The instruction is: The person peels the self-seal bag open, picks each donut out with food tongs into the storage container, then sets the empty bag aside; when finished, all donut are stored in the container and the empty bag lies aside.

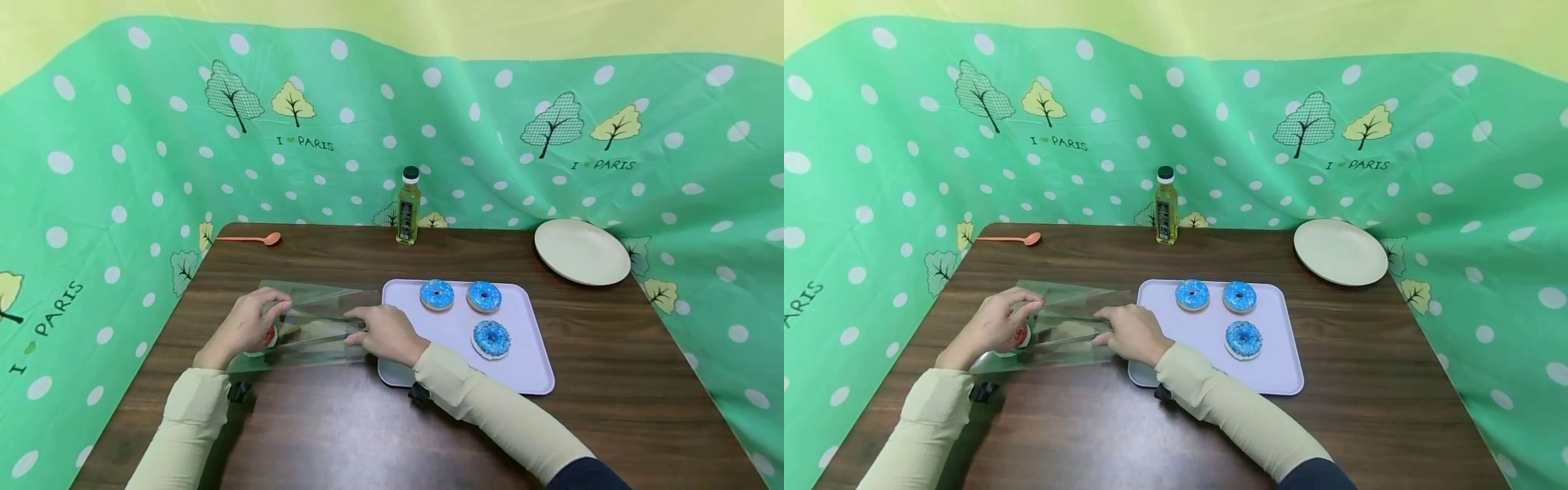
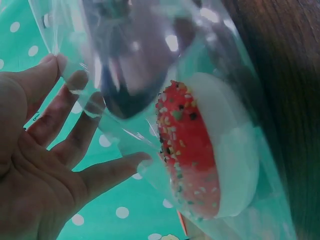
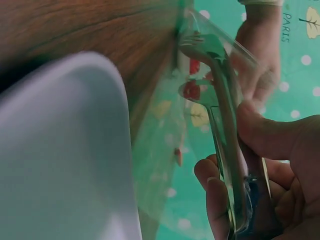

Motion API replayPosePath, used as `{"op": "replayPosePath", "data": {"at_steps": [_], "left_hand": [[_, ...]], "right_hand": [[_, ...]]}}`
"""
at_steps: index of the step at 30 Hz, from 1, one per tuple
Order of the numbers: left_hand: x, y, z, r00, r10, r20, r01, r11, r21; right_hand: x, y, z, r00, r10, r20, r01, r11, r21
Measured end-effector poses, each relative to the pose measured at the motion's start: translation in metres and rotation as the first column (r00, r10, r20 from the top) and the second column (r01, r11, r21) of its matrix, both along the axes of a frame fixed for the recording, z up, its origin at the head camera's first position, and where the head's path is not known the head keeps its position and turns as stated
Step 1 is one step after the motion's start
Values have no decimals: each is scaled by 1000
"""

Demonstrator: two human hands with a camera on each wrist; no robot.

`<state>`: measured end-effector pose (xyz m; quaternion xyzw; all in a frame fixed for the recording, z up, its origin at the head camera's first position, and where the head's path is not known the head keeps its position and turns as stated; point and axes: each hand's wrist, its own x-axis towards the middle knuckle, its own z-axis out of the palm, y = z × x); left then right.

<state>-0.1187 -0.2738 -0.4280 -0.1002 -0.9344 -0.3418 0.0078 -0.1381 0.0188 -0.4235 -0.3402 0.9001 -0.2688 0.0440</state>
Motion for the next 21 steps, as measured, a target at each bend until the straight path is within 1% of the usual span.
{"op": "replayPosePath", "data": {"at_steps": [4, 7, 12, 18, 21], "left_hand": [[0, -1, 0, 1000, 6, 14, -6, 1000, -6], [-1, -1, 0, 1000, 7, 8, -6, 1000, -16], [0, -2, 1, 1000, 8, -23, -9, 1000, -25], [1, -4, 2, 1000, 18, 5, -18, 1000, -6], [1, -6, 2, 1000, 19, -11, -19, 1000, -16]], "right_hand": [[-4, -13, -7, 1000, 13, 14, -13, 1000, 1], [-6, -21, -10, 1000, 19, 8, -19, 1000, -1], [-9, -30, -10, 1000, 16, 0, -16, 1000, -7], [-11, -35, -12, 1000, 9, -2, -9, 1000, 4], [-12, -34, -12, 1000, 11, -10, -11, 1000, -5]]}}
